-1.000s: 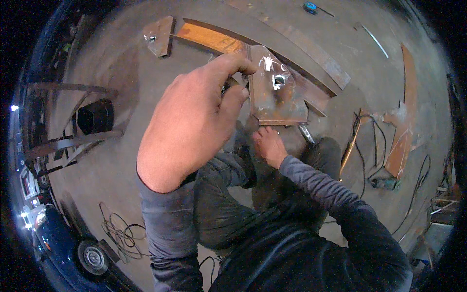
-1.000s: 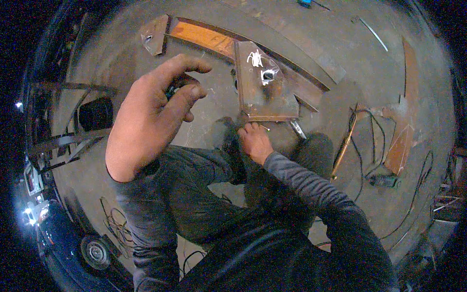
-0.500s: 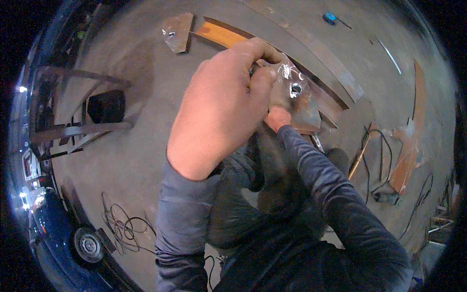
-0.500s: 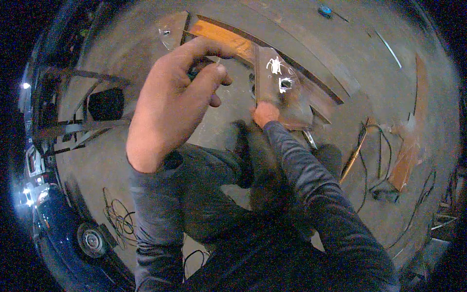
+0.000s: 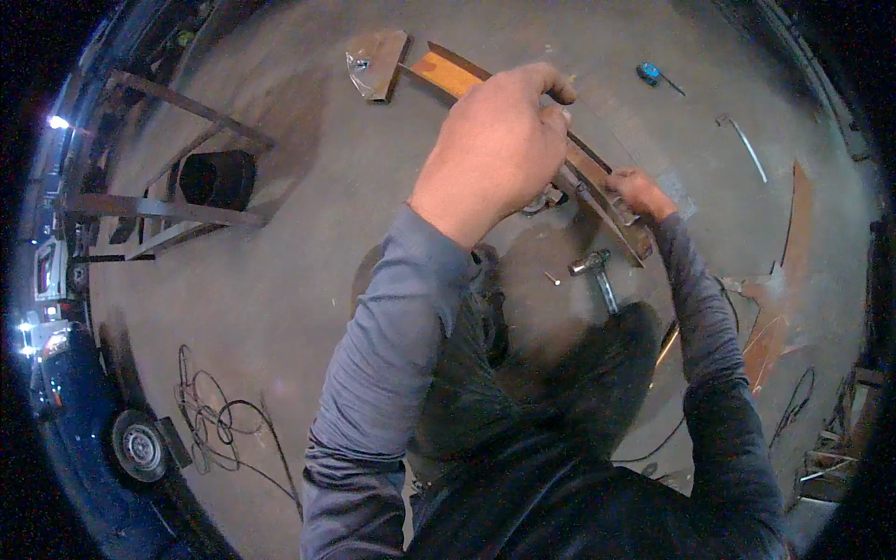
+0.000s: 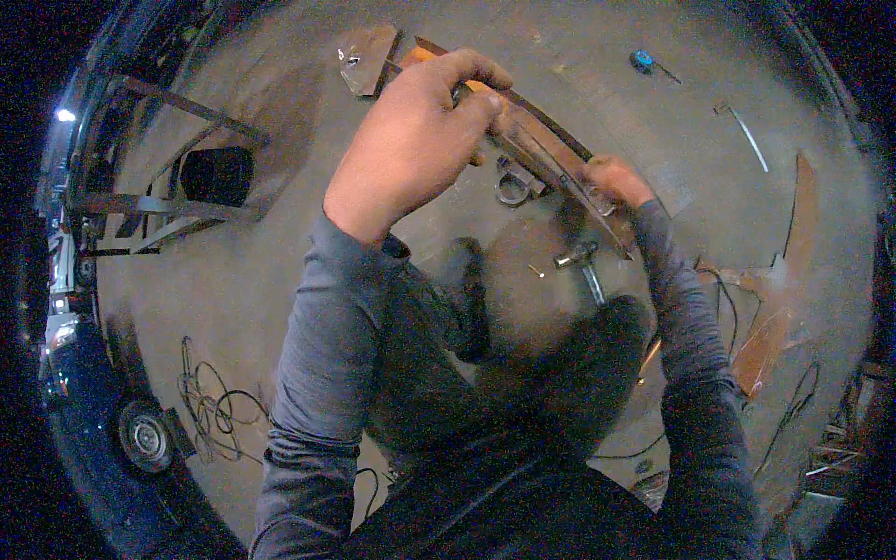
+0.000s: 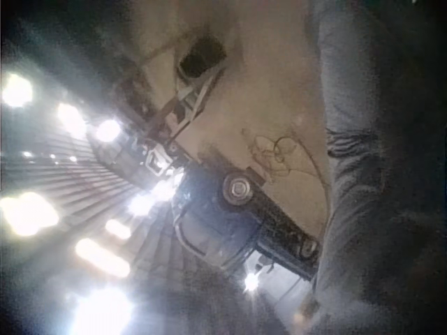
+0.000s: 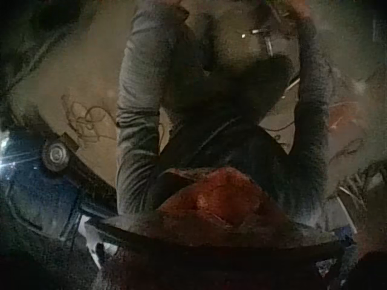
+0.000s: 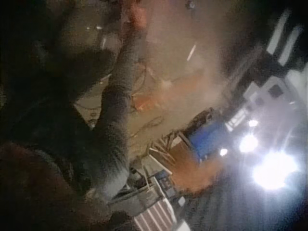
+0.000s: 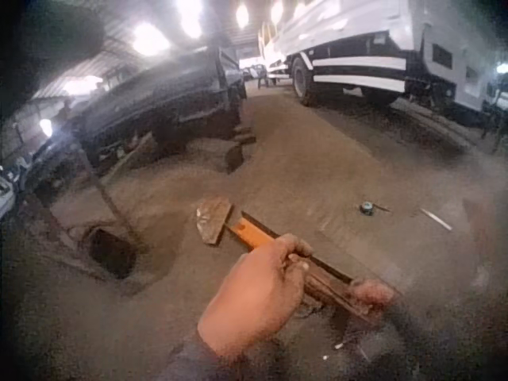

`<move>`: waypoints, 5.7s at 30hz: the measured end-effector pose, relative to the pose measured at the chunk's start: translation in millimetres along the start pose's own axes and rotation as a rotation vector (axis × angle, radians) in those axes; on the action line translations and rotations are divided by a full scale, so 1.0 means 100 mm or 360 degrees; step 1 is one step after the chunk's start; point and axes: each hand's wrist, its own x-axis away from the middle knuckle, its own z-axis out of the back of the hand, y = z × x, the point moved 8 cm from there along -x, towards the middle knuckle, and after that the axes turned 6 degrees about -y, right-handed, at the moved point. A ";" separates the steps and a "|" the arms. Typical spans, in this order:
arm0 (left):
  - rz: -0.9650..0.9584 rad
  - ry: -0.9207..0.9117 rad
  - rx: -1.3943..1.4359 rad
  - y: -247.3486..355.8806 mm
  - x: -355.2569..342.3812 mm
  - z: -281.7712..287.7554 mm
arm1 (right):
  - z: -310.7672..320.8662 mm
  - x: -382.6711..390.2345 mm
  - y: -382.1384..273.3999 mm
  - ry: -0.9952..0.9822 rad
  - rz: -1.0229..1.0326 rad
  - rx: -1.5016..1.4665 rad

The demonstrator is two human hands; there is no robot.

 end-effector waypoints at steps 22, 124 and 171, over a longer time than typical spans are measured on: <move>0.0132 0.0000 0.0225 -0.07 0.07 0.01 | 0.04 0.08 -0.76 -0.0452 0.0402 0.1234; 0.0114 -0.0247 0.0227 -0.11 -0.30 -0.27 | 0.05 -0.51 -1.22 -0.0185 0.0559 0.1246; 0.0235 -0.0291 0.0234 -0.22 -0.27 -0.25 | 0.04 -0.73 -1.85 -0.0151 0.0697 0.0744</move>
